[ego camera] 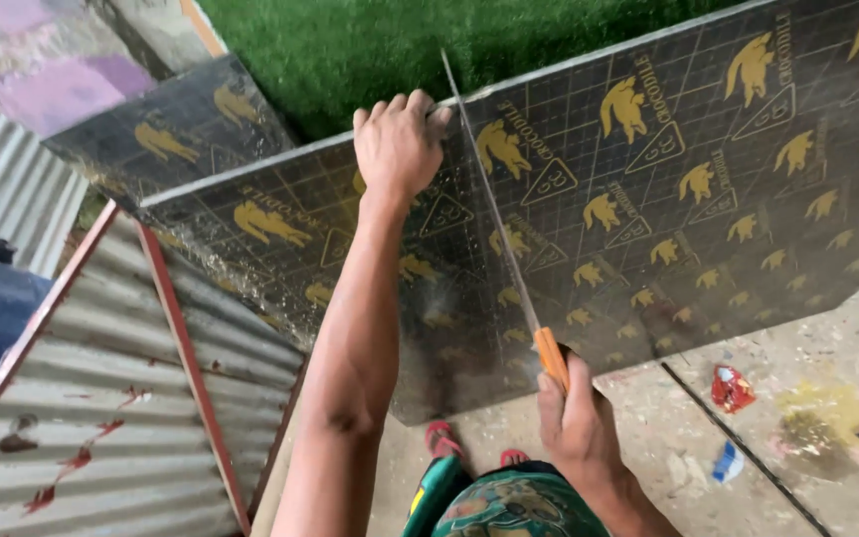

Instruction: Using a manual hand saw to cut through a large sheet of dark-colored plywood

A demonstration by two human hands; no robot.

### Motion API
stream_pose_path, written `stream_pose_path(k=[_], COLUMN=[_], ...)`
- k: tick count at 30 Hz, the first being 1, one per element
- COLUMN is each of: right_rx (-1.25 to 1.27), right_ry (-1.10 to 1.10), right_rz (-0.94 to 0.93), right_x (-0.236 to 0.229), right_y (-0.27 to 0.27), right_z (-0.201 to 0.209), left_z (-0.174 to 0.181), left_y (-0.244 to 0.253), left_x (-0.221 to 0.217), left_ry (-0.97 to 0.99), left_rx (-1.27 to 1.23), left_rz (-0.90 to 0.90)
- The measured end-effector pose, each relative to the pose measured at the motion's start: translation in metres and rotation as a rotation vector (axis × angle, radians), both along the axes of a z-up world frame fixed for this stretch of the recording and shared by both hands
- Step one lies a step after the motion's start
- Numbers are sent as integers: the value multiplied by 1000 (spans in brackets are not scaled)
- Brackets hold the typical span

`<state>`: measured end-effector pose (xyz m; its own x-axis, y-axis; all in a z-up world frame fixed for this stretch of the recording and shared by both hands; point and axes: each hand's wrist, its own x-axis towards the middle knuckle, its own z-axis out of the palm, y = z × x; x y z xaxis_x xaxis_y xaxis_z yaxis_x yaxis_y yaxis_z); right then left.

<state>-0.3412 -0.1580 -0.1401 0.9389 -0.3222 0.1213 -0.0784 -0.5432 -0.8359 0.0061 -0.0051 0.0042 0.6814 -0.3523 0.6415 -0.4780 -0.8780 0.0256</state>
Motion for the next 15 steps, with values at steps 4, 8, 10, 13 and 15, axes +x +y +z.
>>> stream_pose_path(k=[4, 8, 10, 13, 15], right_rx=[-152, -36, -45, -11, -80], right_ry=[-269, -284, -373, -284, -127], right_rz=[18, 3, 48, -128, -220], right_x=[102, 162, 162, 135, 100], right_y=[8, 16, 21, 34, 37], right_z=[27, 78, 85, 52, -3], left_z=[12, -6, 1, 2, -1], left_y=[-2, -1, -1, 8, 11], left_x=[-2, 2, 8, 9, 12], left_ry=[121, 37, -4, 0, 133], left_rx=[35, 47, 58, 112, 154], left_rz=[59, 71, 66, 20, 26])
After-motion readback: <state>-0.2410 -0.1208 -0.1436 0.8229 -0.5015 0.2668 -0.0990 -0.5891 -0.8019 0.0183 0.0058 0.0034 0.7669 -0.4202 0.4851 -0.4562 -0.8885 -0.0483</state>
